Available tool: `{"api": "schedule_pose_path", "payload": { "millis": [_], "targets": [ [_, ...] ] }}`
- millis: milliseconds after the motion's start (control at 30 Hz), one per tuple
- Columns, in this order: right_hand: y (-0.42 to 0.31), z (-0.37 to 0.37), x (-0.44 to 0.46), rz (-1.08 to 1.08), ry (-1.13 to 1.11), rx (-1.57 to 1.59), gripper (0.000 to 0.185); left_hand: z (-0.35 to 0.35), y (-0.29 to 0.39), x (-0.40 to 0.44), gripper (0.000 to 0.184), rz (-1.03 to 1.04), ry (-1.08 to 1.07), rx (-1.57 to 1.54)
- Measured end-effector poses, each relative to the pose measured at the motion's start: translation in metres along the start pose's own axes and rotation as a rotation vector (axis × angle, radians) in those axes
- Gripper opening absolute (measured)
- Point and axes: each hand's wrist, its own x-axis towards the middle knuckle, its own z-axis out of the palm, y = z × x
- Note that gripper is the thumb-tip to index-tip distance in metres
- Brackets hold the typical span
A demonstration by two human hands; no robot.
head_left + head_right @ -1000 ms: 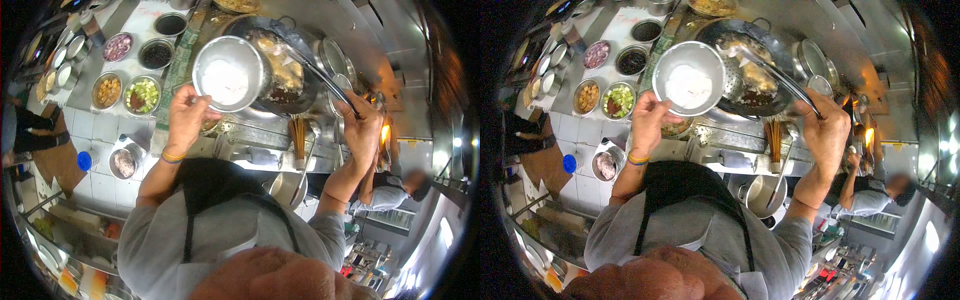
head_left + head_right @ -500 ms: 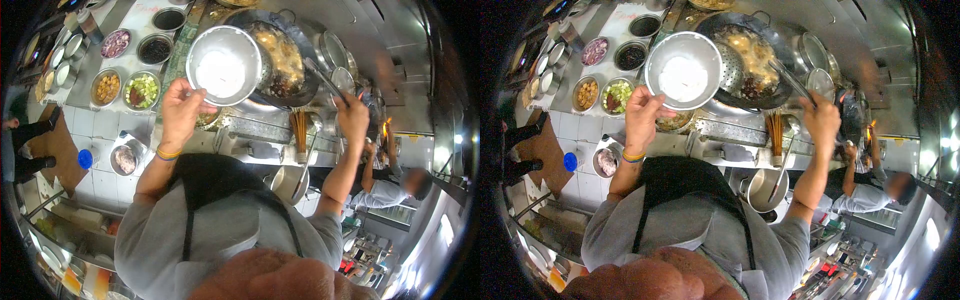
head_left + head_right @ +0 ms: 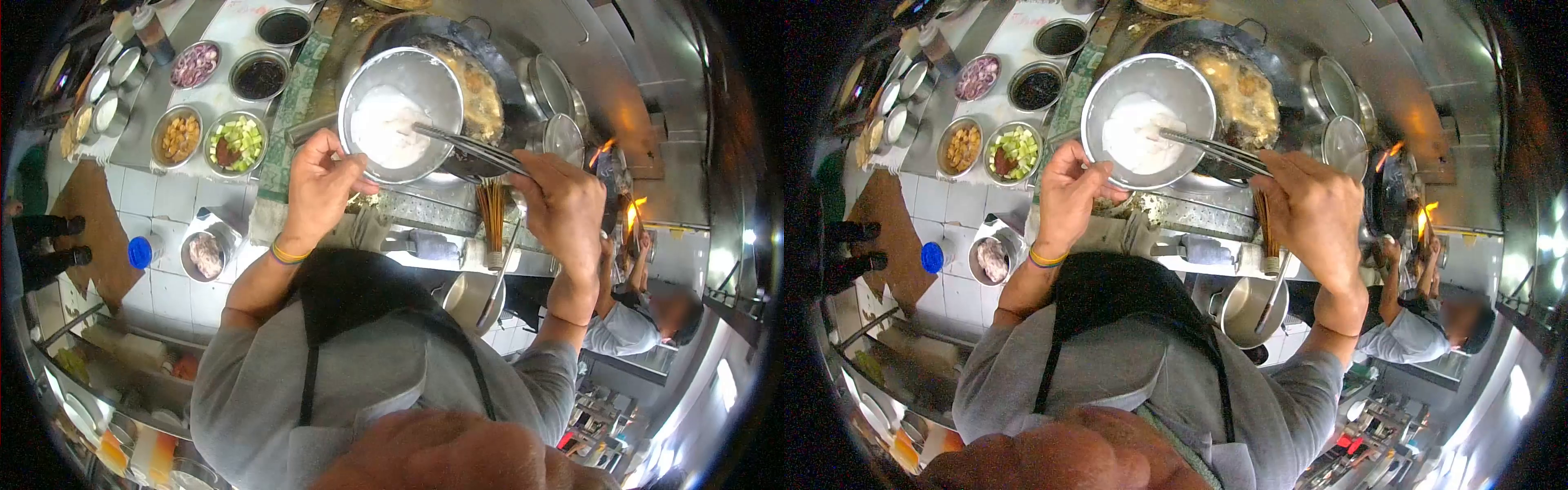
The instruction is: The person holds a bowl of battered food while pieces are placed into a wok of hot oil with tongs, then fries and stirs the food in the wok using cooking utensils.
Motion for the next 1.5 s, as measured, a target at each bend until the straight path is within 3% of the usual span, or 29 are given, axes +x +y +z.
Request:
{"api": "schedule_pose_path", "payload": {
  "millis": [200, 300, 433, 533, 600, 667, 800, 867, 1000, 1067, 1200, 1233, 1367, 1400, 1500],
  "targets": [
    [0.001, -0.008, -0.008, 0.032, 0.092, 0.075, 0.022, -0.008, -0.009, 0.006, 0.012, -0.018, 0.014, 0.004],
    [0.013, -0.021, -0.012, 0.150, 0.150, 0.081, 0.023, -0.008, -0.013, 0.006, 0.012, -0.040, 0.042, -0.006],
    [0.054, -0.021, -0.024, 0.271, 0.273, -0.082, 0.021, -0.016, -0.014, 0.006, 0.010, -0.074, 0.144, -0.003],
    [0.084, 0.008, -0.021, 0.541, 0.140, -0.215, 0.027, -0.025, -0.011, 0.005, 0.010, -0.060, 0.176, -0.029],
    [0.120, 0.046, -0.017, 0.600, -0.062, -0.328, 0.031, -0.026, -0.007, 0.007, 0.009, -0.040, 0.167, -0.029],
    [0.153, 0.091, -0.019, 0.590, -0.157, -0.290, 0.032, -0.024, -0.003, 0.008, 0.008, -0.009, 0.157, -0.050],
    [0.155, 0.115, -0.019, 0.536, -0.063, -0.292, 0.035, -0.023, 0.004, 0.007, 0.008, -0.005, 0.137, -0.061],
    [0.128, 0.084, -0.019, 0.550, 0.038, -0.249, 0.034, -0.023, 0.006, 0.005, 0.009, -0.023, 0.147, -0.030],
    [0.044, 0.017, -0.011, 0.250, 0.000, 0.136, 0.029, -0.010, 0.002, 0.006, 0.012, -0.014, 0.102, -0.057],
    [0.009, 0.014, -0.008, 0.122, -0.026, 0.089, 0.027, -0.001, 0.003, 0.005, 0.014, -0.027, 0.063, -0.040],
    [-0.020, 0.025, 0.001, 0.074, -0.106, 0.077, 0.024, 0.007, -0.001, 0.004, 0.016, -0.017, -0.001, -0.031],
    [-0.011, 0.028, -0.001, 0.001, -0.020, 0.118, 0.021, 0.005, -0.001, 0.004, 0.017, -0.011, -0.006, -0.035],
    [-0.005, 0.005, -0.008, 0.161, 0.059, 0.172, 0.021, -0.003, 0.000, 0.008, 0.013, -0.009, 0.052, -0.041],
    [0.005, 0.004, -0.010, 0.091, 0.128, 0.195, 0.023, -0.008, -0.003, 0.010, 0.012, -0.012, 0.059, -0.025],
    [0.014, -0.014, -0.018, 0.273, 0.163, 0.194, 0.024, -0.015, -0.013, 0.016, 0.010, -0.047, 0.069, -0.023]
  ]
}}
